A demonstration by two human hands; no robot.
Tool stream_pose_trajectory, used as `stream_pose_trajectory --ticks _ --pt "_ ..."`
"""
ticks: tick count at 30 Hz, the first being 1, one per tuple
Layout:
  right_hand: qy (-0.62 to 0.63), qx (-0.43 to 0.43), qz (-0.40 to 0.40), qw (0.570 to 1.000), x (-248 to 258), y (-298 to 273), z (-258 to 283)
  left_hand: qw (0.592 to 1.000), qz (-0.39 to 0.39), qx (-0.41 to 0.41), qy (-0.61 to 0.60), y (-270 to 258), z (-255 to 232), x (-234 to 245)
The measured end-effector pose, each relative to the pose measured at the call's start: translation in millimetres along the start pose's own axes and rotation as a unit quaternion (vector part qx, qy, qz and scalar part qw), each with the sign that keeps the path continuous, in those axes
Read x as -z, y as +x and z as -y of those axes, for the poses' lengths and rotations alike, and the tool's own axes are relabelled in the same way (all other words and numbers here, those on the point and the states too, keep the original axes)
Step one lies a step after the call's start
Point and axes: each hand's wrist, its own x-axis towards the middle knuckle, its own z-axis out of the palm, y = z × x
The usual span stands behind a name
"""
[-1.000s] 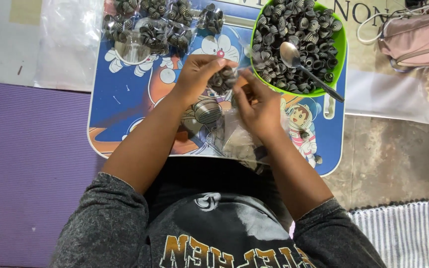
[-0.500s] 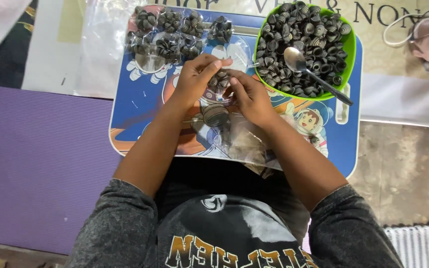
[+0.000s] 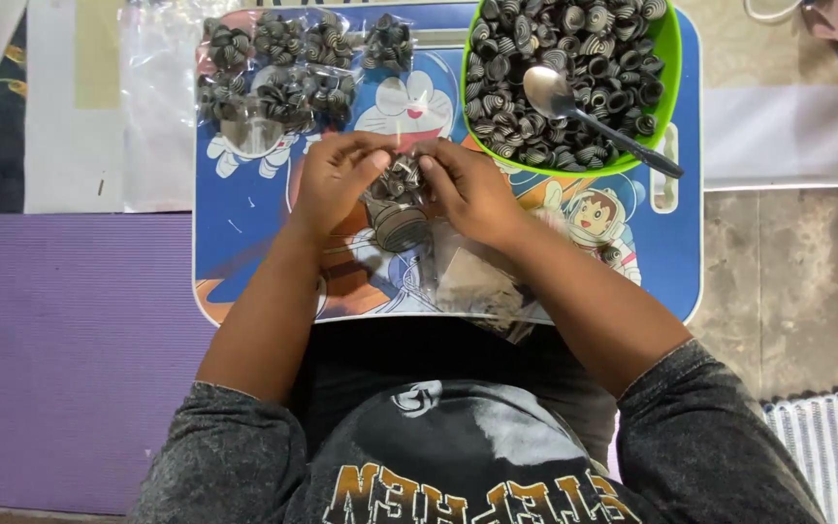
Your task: Scooping small black items from a bowl into small plastic bags using a spoon and sealing the bags.
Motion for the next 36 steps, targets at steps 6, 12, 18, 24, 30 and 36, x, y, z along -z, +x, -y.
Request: stream_pose_trajectory --ticks 6,12,18,24,30,36 --pt "-0.012 -0.025 0.027 0.999 -2 2 2 1.0 0.018 0.004 0.015 -1 -16 -6" --pt "0.01 -0.031 0.014 0.999 -8 5 -1 0.997 -0.028 0.047 0.049 -5 -19 -4" --pt "0.009 -0.034 0.001 0.999 -15 3 -5 0.997 -0.039 0.052 0.034 -3 -25 -1" --pt "0.007 -0.011 -0.008 1.0 -15 2 -1 0.998 -0.004 0.05 0.024 -1 -21 2" --pt "0.017 -0.008 -0.019 1.0 -18 4 10 0.999 -0.013 0.035 -0.013 2 -39 0" --pt "0.07 0.009 -0.028 0.997 -19 4 15 0.998 0.002 0.06 -0.03 5 -19 9"
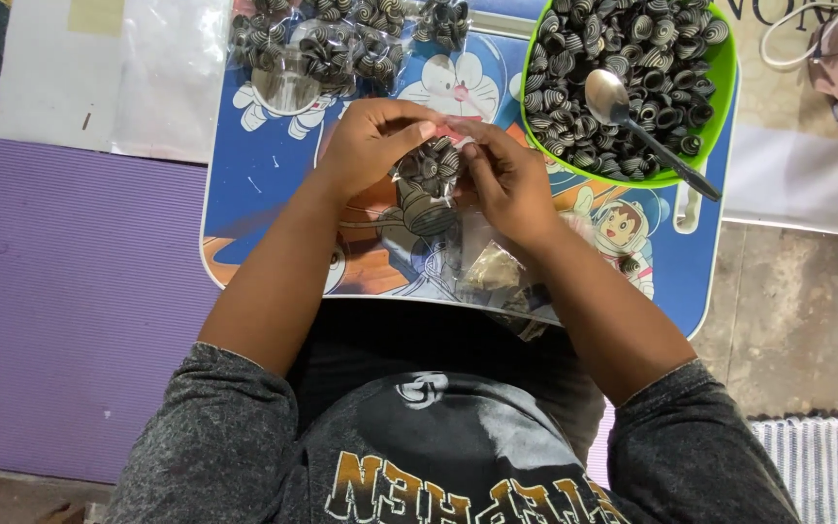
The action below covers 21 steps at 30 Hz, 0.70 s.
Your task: Scooping small black items from a bowl into small plastic bags using a spoon and sealing the bags.
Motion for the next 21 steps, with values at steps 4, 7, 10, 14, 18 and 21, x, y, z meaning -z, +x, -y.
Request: stream_pose_trajectory --ticks 4,7,10,14,18,21 --pt "-0.079 -0.037 0.029 0.996 4 -2 4 0.997 -0.025 0.063 0.04 -2 -16 -4" --pt "-0.063 -0.055 0.027 0.996 4 -2 7 0.997 0.048 0.064 0.003 -3 -19 2" --pt "-0.043 -0.042 0.028 0.998 6 -4 4 0.988 0.058 0.087 0.114 -1 -24 3" --pt "-0.038 -0.013 0.052 0.998 9 -6 4 0.99 0.057 0.126 0.022 2 -25 4" --pt "-0.061 0.051 0.077 0.994 14 -5 -1 0.984 0.039 0.166 -0.055 5 -11 6" --pt "-0.087 0.066 0.096 0.989 16 -5 -4 0.942 0.06 0.27 -0.188 9 -33 7"
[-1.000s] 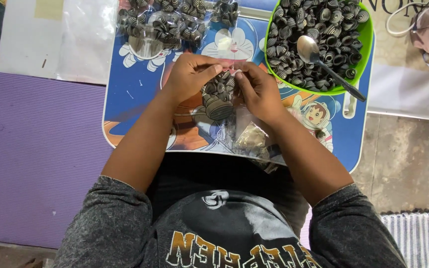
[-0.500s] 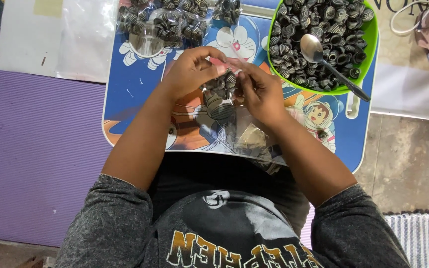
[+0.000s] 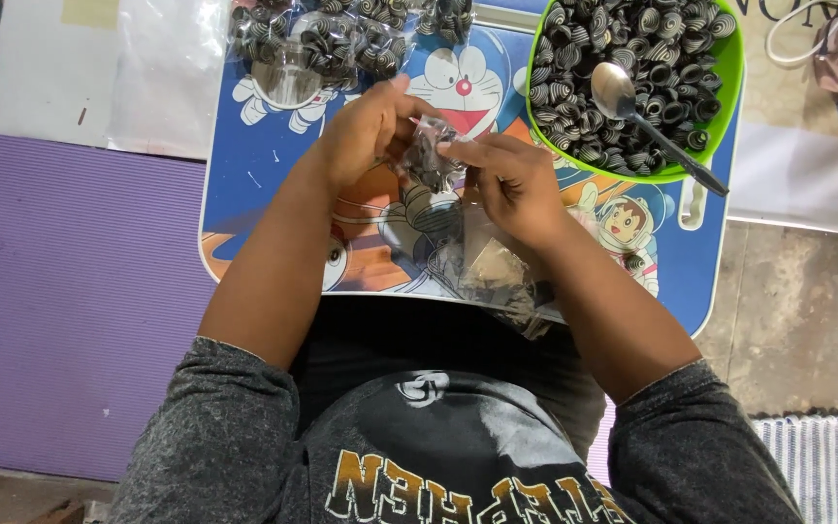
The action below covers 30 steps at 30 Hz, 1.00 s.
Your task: Scooping small black items from a bowl into small plastic bags using a spoon and sealing the bags.
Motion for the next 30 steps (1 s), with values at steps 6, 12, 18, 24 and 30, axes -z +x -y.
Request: stream_pose_trajectory --ticks 6,12,18,24,30 --pt "-0.124 0.046 0.012 0.991 2 6 13 0.973 -0.012 -0.111 0.203 3 10 -4" --pt "-0.08 -0.01 0.013 0.997 3 6 13 0.958 -0.009 -0.137 0.252 4 14 7" --pt "0.012 -0.126 -0.015 0.992 -3 11 21 0.947 0.018 -0.201 0.249 -4 12 -12" --pt "0.006 -0.114 -0.004 0.993 -2 8 6 0.956 0.018 -0.182 0.228 -11 2 -9" --pt "0.059 -0.115 -0.01 0.992 -2 5 0 0.966 -0.006 -0.177 0.188 -12 8 -13"
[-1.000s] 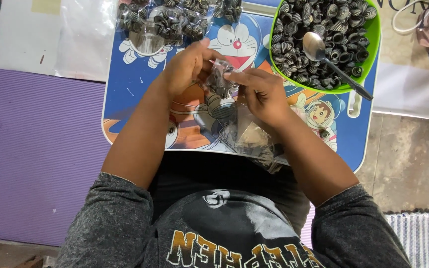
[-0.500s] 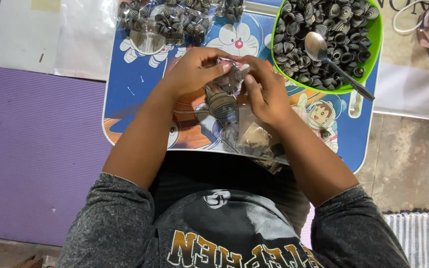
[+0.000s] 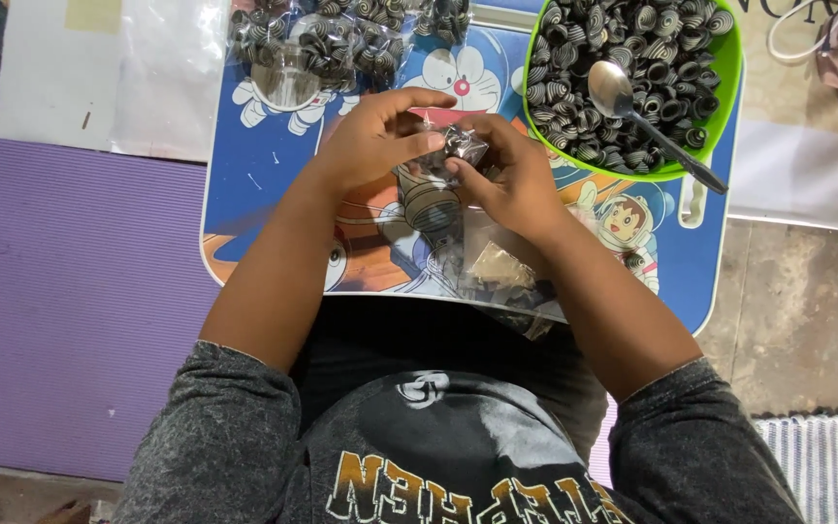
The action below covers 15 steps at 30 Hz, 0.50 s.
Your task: Scooping small black items from a bowl into small plastic bags using a spoon and sealing the bags.
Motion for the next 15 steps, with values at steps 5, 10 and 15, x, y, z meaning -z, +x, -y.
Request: stream_pose_trajectory --ticks 5,10,15 --pt "0.024 0.023 -0.048 0.998 -4 -2 -2 0.999 0.025 -0.031 -0.001 4 29 5" --pt "0.03 0.045 -0.069 0.996 -5 -2 -9 0.999 0.019 -0.029 0.023 4 30 8" --pt "0.034 -0.039 0.008 0.999 -3 -1 -15 0.991 -0.074 -0.106 -0.017 1 3 1"
